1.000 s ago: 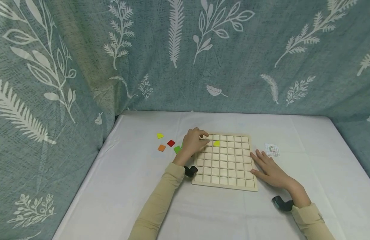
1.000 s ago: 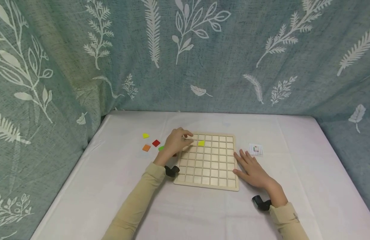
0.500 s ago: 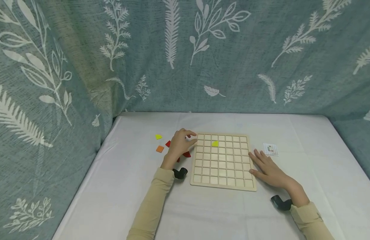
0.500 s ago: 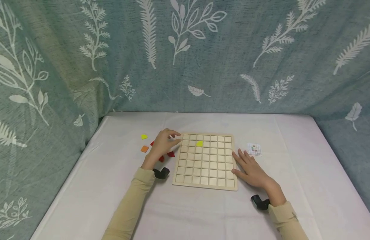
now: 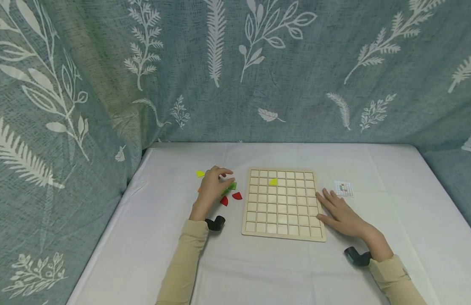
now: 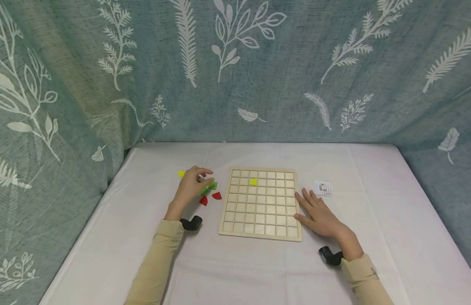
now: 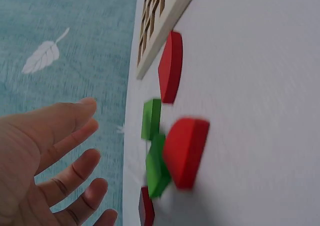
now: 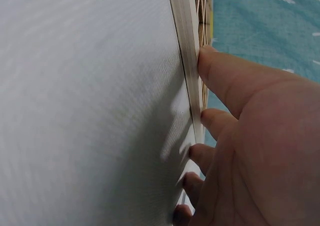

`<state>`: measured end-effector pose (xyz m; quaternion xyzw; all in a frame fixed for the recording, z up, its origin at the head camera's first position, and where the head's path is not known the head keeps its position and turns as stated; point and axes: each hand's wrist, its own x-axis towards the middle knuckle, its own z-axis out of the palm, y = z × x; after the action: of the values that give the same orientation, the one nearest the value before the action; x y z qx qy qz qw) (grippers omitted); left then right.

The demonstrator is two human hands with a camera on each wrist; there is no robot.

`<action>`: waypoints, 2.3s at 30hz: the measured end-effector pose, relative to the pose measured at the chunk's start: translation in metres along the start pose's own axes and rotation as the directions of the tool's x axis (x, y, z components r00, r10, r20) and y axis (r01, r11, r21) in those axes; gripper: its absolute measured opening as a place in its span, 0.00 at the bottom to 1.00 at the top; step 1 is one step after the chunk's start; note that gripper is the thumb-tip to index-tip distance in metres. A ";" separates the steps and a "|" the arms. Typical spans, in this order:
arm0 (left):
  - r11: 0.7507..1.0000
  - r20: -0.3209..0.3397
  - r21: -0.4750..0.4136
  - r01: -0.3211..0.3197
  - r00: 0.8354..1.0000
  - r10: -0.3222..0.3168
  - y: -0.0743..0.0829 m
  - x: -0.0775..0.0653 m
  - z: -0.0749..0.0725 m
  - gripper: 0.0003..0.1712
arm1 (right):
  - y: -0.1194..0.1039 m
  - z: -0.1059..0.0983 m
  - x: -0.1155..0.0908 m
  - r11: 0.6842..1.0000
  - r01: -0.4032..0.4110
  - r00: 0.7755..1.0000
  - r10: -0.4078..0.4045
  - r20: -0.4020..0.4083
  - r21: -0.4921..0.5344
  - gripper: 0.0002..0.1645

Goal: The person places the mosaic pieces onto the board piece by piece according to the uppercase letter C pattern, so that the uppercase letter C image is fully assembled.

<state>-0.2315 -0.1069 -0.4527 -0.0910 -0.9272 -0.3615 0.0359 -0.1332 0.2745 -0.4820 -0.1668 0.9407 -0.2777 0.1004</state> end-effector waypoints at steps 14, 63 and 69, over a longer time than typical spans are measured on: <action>0.999 -0.060 0.047 0.013 0.998 -0.010 -0.025 -0.009 -0.019 0.15 | 0.002 0.003 0.001 1.000 0.006 1.000 -0.006 -0.005 0.003 0.42; 0.969 -0.029 0.218 0.119 0.993 -0.115 -0.046 -0.014 -0.027 0.17 | -0.001 0.004 0.000 1.000 -0.018 1.000 0.018 0.015 0.003 0.42; 0.972 -0.032 0.209 0.105 0.994 -0.101 -0.043 -0.014 -0.026 0.17 | -0.002 0.004 0.000 1.000 -0.013 1.000 0.013 0.013 0.009 0.42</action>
<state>-0.2262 -0.1578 -0.4640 -0.0346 -0.9632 -0.2639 0.0364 -0.1312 0.2711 -0.4841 -0.1620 0.9398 -0.2803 0.1092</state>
